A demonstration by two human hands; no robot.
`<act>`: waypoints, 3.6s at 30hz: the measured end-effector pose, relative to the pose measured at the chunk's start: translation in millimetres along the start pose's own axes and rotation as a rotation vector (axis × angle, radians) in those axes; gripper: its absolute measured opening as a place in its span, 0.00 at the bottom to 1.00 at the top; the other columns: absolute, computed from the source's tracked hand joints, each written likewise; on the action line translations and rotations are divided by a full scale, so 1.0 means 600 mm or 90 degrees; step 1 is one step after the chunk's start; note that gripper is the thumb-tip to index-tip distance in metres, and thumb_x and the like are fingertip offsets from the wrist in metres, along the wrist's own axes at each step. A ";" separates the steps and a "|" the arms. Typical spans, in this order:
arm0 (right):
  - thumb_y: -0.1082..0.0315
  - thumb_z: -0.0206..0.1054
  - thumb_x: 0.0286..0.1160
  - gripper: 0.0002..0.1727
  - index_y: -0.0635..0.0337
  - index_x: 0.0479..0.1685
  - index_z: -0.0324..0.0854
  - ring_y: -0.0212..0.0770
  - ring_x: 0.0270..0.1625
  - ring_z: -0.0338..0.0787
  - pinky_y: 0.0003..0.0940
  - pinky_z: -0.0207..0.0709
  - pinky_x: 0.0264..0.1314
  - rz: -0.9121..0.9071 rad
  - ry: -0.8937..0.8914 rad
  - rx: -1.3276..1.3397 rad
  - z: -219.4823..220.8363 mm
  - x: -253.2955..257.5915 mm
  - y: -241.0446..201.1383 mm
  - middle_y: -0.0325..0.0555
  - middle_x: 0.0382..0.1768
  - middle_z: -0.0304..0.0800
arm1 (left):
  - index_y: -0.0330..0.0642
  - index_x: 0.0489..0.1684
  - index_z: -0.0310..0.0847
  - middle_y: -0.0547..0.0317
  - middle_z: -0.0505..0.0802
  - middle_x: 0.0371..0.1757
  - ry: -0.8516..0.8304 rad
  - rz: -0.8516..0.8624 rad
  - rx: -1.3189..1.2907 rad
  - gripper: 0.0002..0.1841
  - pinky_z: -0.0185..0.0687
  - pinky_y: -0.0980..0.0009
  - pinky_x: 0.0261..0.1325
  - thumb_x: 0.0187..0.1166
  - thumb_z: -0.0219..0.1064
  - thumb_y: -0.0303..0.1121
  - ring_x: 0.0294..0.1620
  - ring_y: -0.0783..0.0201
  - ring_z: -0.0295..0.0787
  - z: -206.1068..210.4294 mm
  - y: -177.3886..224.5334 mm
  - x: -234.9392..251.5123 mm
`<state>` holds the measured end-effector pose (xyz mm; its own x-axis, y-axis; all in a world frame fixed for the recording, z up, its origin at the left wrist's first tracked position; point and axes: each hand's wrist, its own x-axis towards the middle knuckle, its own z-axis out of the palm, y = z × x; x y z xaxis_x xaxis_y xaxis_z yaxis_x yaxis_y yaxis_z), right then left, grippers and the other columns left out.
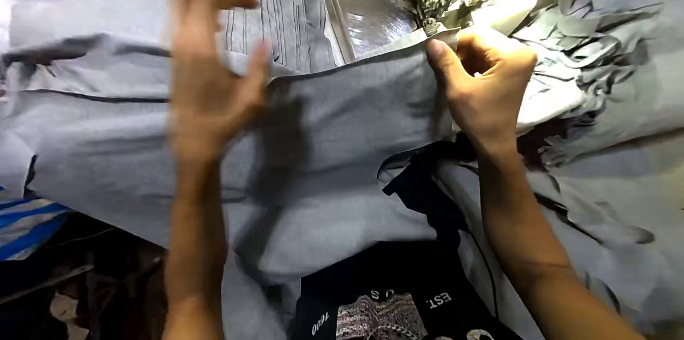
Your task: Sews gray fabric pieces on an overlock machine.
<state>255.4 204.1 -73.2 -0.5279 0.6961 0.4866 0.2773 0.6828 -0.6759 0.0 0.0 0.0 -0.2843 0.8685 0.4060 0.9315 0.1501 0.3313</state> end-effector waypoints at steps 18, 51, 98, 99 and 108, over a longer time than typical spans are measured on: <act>0.68 0.77 0.72 0.33 0.61 0.79 0.72 0.25 0.23 0.73 0.17 0.65 0.21 0.197 0.017 0.195 -0.060 -0.141 -0.008 0.33 0.28 0.83 | 0.36 0.47 0.89 0.57 0.90 0.41 0.092 0.112 -0.297 0.09 0.75 0.80 0.35 0.83 0.68 0.32 0.33 0.76 0.79 0.184 0.176 0.109; 0.69 0.75 0.75 0.06 0.59 0.41 0.83 0.26 0.21 0.72 0.15 0.62 0.19 0.381 0.127 0.390 0.009 -0.257 0.049 0.38 0.24 0.78 | 0.37 0.44 0.88 0.57 0.87 0.35 0.109 0.065 -0.116 0.16 0.69 0.77 0.39 0.84 0.69 0.44 0.33 0.74 0.76 0.214 0.165 0.099; 0.65 0.75 0.76 0.06 0.57 0.43 0.91 0.22 0.26 0.82 0.17 0.75 0.27 0.347 0.090 0.226 -0.014 -0.225 0.043 0.32 0.31 0.91 | 0.40 0.49 0.88 0.56 0.91 0.43 0.107 0.063 -0.170 0.09 0.77 0.73 0.42 0.84 0.68 0.35 0.42 0.68 0.84 0.207 0.163 0.096; 0.65 0.76 0.75 0.06 0.58 0.43 0.91 0.22 0.26 0.82 0.17 0.75 0.27 0.345 0.099 0.232 -0.014 -0.227 0.043 0.33 0.31 0.92 | 0.40 0.49 0.88 0.56 0.91 0.43 0.115 0.062 -0.184 0.09 0.77 0.75 0.42 0.84 0.68 0.35 0.41 0.70 0.84 0.207 0.166 0.096; 0.67 0.76 0.74 0.06 0.60 0.41 0.92 0.19 0.25 0.80 0.14 0.74 0.27 0.338 0.117 0.245 -0.009 -0.228 0.048 0.33 0.28 0.91 | 0.44 0.58 0.83 0.52 0.86 0.53 0.080 0.064 -0.043 0.13 0.76 0.62 0.51 0.82 0.69 0.37 0.53 0.55 0.82 0.207 0.180 0.065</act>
<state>339.7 129.8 -156.2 -0.2446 0.9647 0.0974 0.1386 0.1342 -0.9812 117.5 108.9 -53.9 -0.2210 0.8112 0.5413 0.9406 0.0306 0.3382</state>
